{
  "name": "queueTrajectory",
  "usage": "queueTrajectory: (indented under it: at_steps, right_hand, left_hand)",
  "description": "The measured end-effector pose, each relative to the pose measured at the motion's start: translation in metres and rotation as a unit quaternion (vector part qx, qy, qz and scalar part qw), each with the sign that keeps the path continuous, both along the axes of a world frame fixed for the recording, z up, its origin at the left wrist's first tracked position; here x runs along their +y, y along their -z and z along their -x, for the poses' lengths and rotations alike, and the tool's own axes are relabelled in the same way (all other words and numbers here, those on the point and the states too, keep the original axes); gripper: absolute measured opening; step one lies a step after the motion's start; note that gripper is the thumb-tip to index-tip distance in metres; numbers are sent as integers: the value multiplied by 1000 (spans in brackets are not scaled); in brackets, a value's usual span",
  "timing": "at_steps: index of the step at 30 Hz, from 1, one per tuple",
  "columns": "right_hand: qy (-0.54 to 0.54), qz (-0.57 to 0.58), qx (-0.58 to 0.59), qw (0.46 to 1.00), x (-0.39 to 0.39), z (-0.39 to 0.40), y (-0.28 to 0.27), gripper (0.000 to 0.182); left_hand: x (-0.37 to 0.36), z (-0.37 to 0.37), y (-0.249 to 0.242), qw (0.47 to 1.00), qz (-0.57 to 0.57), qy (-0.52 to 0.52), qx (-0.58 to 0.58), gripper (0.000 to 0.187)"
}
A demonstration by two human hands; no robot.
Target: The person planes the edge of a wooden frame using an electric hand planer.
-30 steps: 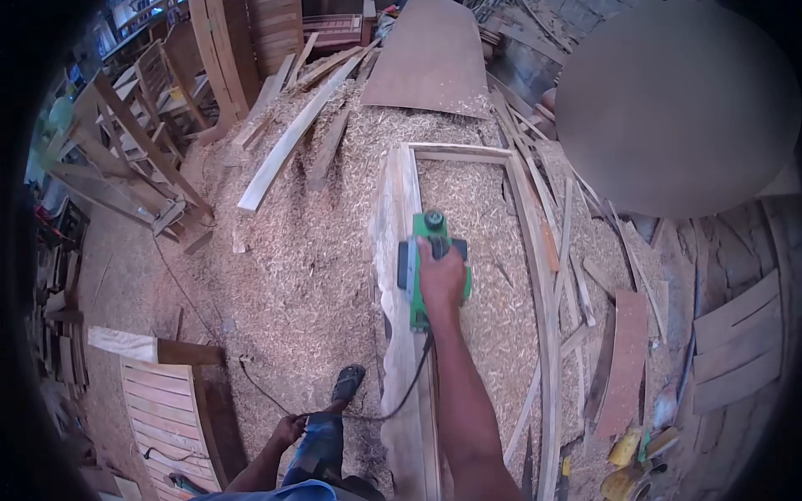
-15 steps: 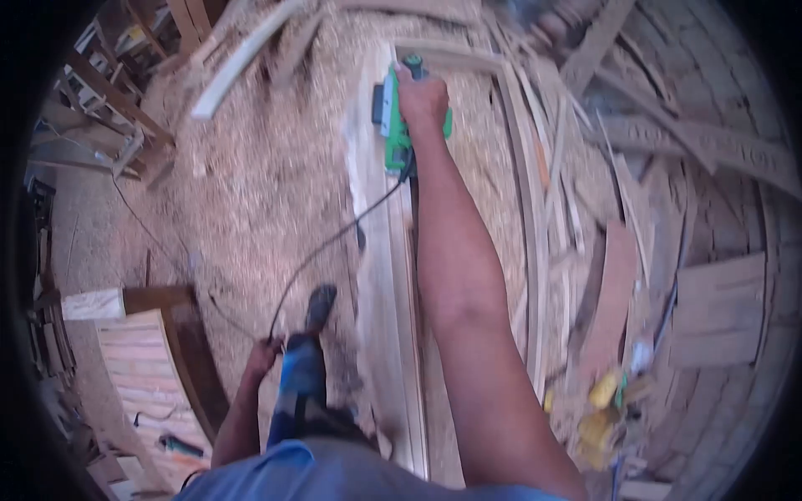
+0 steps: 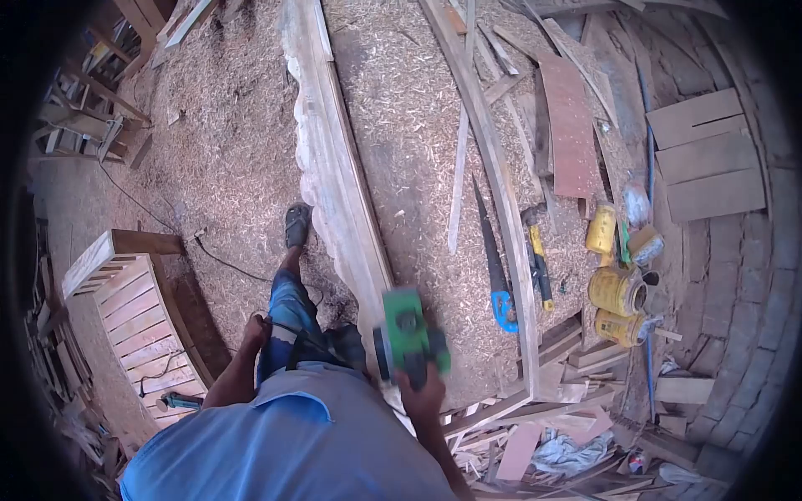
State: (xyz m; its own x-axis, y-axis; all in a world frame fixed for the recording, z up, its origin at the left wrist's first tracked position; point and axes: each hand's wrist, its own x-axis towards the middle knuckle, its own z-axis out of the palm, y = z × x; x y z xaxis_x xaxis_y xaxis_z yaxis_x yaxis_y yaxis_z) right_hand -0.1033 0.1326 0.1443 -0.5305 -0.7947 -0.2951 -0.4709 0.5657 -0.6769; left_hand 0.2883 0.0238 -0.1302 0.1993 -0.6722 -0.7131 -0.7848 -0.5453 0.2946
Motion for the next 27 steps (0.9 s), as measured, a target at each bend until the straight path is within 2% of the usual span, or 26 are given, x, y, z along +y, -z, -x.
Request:
queueTrajectory:
  at_steps: [2,4,7,8,10,14,17,20,23,27]
  right_hand:
    - [12,-45,3,999,36,6,0,46]
    - [23,-73,-6,997,32,7,-8,43]
    - [11,-4,-23,1000,-18,4,-7,39]
    - [-14,33,-15,999,-43,2,-7,30]
    - [-19,43,-8,999,-101,-6,-8,29]
    - [-57,77,25,995,-238,-26,-9,33]
    - [-78,70,72,992,-355,-48,-19,36]
    - [-86,106,64,989,-470,-63,-12,41]
    - [-90,143,50,984,-592,-83,-15,44]
    - [-91,150,44,984,-749,-110,-8,54]
  left_hand:
    - [0,-2,10,999,-28,30,11,49]
    - [-2,-11,18,997,-46,60,22,50]
    - [-18,-16,21,996,-50,75,29,51]
    - [-21,-17,18,996,-53,66,25,51]
    - [-25,-18,17,998,-36,31,37,53]
    - [-53,-23,21,996,-74,-14,40,55]
    - [-84,-31,24,996,-61,-33,48,48]
    - [-121,-42,32,996,-58,-36,64,53]
    - [-176,-42,11,992,-68,-76,76,49]
    - [-236,-51,12,986,-47,-124,99,51]
